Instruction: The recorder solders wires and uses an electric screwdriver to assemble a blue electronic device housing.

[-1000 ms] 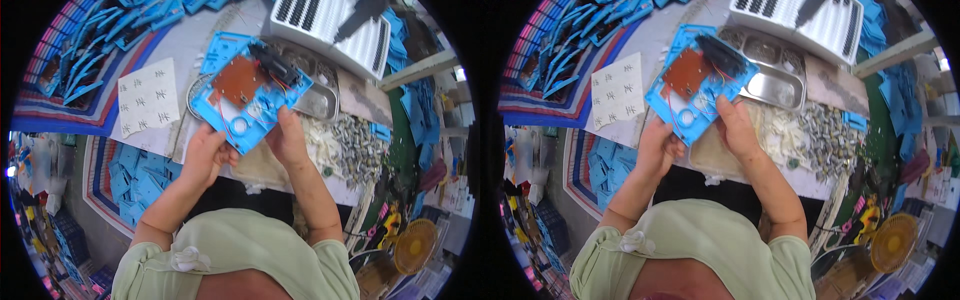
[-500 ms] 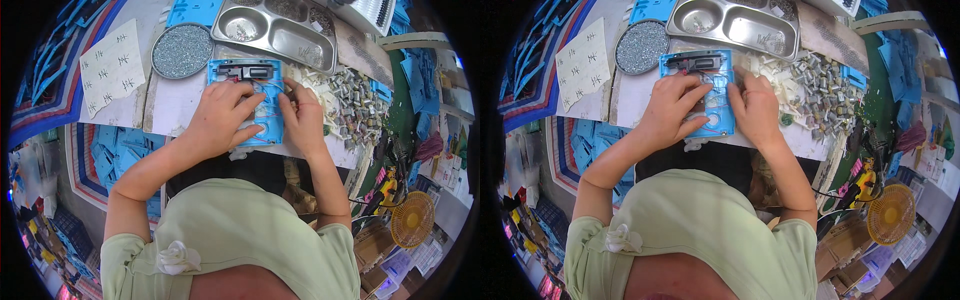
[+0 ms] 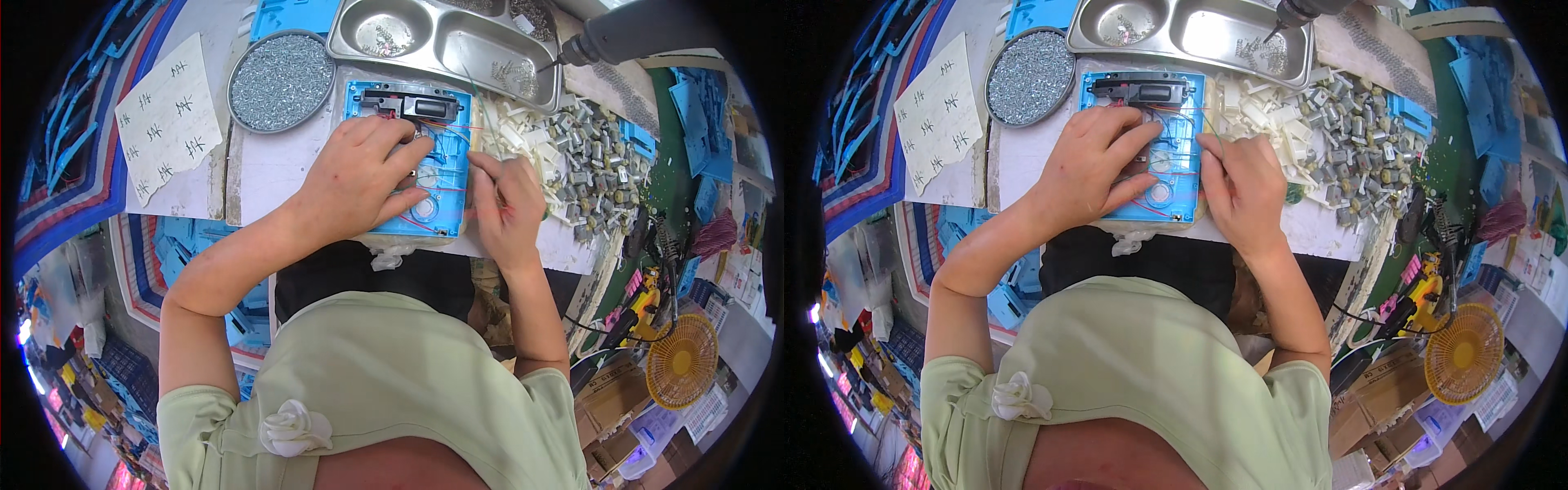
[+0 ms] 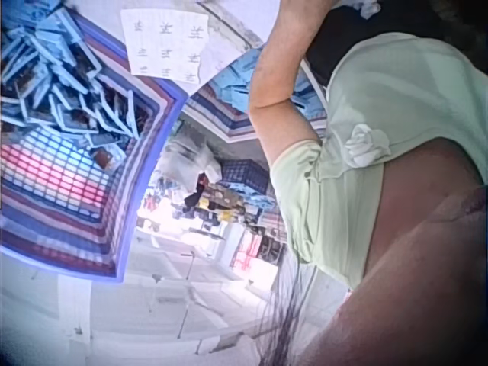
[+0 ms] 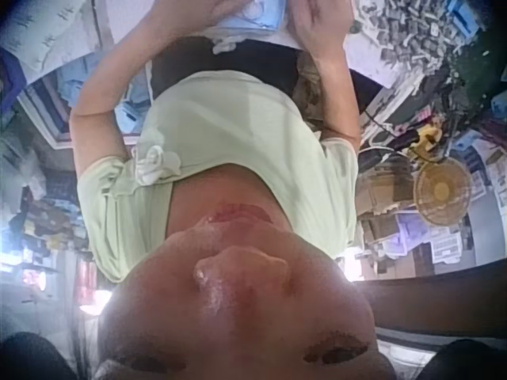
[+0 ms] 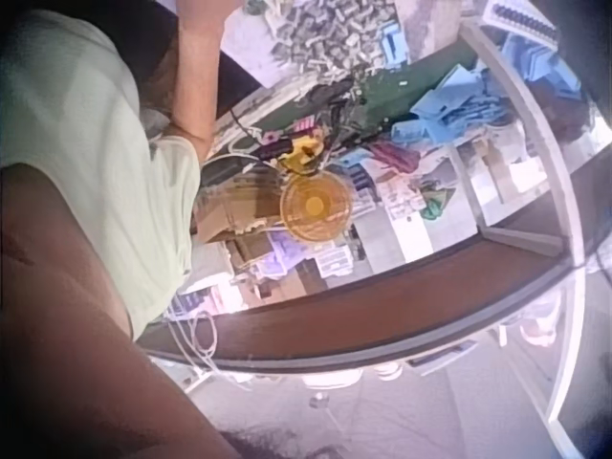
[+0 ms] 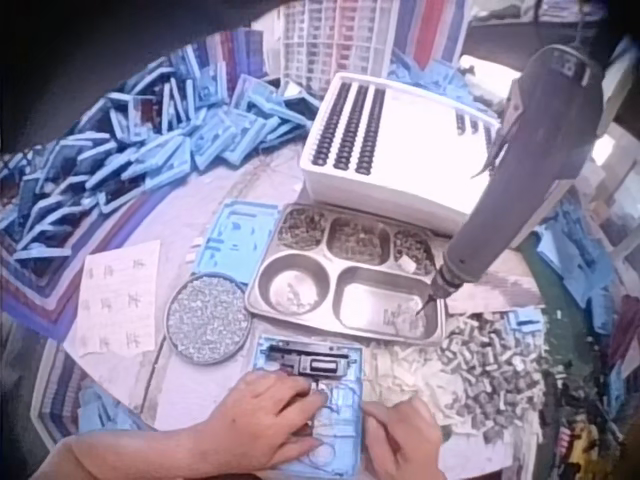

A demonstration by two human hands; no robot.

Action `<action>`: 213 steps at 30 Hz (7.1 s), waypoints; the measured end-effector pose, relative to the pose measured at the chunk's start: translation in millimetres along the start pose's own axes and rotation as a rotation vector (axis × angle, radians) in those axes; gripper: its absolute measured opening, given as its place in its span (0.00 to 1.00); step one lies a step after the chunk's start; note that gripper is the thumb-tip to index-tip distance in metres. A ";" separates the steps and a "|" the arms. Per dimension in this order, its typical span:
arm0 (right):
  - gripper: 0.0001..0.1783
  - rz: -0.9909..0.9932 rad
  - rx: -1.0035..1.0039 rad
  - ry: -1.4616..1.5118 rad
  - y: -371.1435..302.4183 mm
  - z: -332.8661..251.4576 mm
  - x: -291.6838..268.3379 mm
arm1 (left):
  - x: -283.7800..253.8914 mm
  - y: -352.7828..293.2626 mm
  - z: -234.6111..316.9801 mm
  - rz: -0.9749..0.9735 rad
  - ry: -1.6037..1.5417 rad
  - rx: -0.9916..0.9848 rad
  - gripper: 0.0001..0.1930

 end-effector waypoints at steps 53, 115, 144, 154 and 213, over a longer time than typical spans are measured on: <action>0.10 0.310 -0.265 -0.277 242.4 70.1 -142.5 | -15.5 -88.1 -16.7 0.004 -0.308 0.019 0.14; 0.10 -0.009 0.005 -0.518 25.0 31.8 -62.8 | -18.4 -75.4 -16.5 -0.193 -0.392 -0.214 0.14; 0.11 0.064 0.341 0.443 3.5 37.3 -69.2 | -26.0 126.5 -92.8 0.145 -0.503 -0.433 0.06; 0.25 -0.200 0.096 0.111 141.1 43.1 7.6 | -7.0 134.0 -117.9 0.197 -0.990 -0.438 0.09; 0.10 -0.069 0.229 0.294 137.6 64.3 3.7 | -4.5 140.0 -88.9 0.094 -0.199 -0.135 0.15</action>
Point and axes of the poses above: each hand's wrist, its own y-axis towards the middle knuckle, its own x-axis out of the palm, z = x × y, the point moved 9 cm from there along y, towards the middle knuckle, and after that the axes turned 3 degrees about x, right-handed, at the moved point
